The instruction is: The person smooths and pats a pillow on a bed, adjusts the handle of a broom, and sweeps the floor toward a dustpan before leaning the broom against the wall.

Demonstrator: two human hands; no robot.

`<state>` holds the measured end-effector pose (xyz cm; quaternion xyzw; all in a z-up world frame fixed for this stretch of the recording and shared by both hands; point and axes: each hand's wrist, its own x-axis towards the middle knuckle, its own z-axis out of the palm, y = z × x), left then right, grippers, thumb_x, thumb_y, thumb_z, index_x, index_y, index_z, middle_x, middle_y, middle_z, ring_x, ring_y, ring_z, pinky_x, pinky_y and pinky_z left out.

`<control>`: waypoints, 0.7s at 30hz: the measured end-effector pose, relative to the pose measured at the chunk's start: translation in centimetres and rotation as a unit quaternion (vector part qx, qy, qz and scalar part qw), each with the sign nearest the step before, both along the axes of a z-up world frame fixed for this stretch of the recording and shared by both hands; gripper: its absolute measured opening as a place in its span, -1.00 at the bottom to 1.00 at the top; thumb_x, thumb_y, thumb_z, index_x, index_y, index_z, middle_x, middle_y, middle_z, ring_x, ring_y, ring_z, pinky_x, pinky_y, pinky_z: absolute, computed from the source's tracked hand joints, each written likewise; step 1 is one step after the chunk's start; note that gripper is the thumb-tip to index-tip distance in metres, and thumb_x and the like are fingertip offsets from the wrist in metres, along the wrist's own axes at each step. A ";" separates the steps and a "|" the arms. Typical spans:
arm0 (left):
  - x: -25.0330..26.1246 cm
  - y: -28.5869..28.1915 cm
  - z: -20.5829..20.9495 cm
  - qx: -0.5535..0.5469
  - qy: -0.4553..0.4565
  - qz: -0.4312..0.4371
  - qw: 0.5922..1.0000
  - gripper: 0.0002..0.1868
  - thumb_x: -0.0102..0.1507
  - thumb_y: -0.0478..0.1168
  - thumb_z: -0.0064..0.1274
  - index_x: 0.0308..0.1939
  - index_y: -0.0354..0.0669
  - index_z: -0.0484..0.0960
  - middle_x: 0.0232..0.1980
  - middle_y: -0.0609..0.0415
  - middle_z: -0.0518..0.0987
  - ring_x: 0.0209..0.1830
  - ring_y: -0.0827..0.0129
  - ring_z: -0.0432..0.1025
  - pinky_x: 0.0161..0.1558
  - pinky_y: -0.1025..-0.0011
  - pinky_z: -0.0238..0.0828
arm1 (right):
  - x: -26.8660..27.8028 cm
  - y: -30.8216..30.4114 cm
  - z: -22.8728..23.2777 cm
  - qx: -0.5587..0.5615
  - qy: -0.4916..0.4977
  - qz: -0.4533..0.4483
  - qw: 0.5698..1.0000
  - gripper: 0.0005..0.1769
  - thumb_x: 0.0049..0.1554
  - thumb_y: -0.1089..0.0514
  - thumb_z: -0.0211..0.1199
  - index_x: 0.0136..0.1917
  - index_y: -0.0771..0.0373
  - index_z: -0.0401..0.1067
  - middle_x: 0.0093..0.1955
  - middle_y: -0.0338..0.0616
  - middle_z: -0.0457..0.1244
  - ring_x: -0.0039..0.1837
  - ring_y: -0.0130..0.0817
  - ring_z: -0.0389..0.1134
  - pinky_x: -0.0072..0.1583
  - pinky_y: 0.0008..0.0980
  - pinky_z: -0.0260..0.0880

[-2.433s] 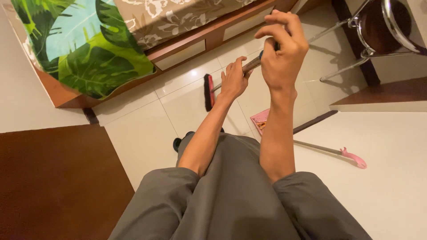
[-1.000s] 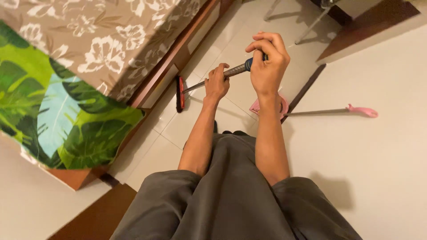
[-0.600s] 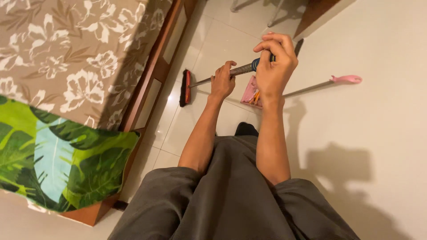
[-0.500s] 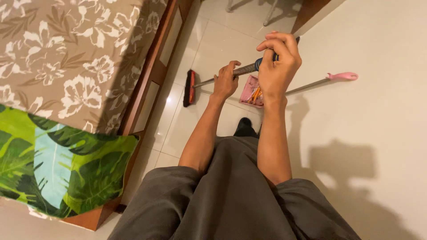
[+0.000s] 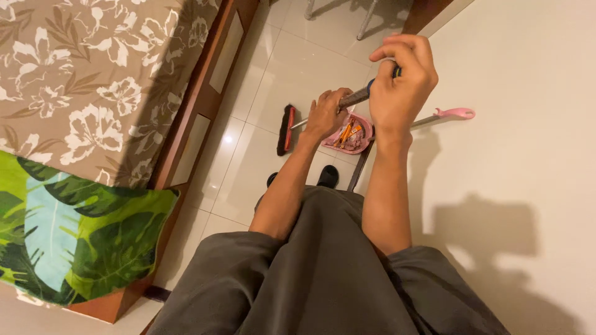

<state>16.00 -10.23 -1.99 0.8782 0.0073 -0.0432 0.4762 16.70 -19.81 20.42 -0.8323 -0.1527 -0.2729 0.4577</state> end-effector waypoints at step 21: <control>-4.9 5.2 -1.5 0.071 0.063 0.143 0.985 -0.60 0.16 -0.30 0.13 0.09 0.02 0.58 0.19 0.07 0.58 0.45 -0.14 0.17 0.32 -0.44 -0.04 | 0.8 1.2 -2.6 0.041 0.079 0.201 0.975 -0.69 0.05 0.55 0.00 -0.14 0.37 0.54 0.09 -0.04 0.36 0.17 -0.22 0.42 0.10 -0.33 0.39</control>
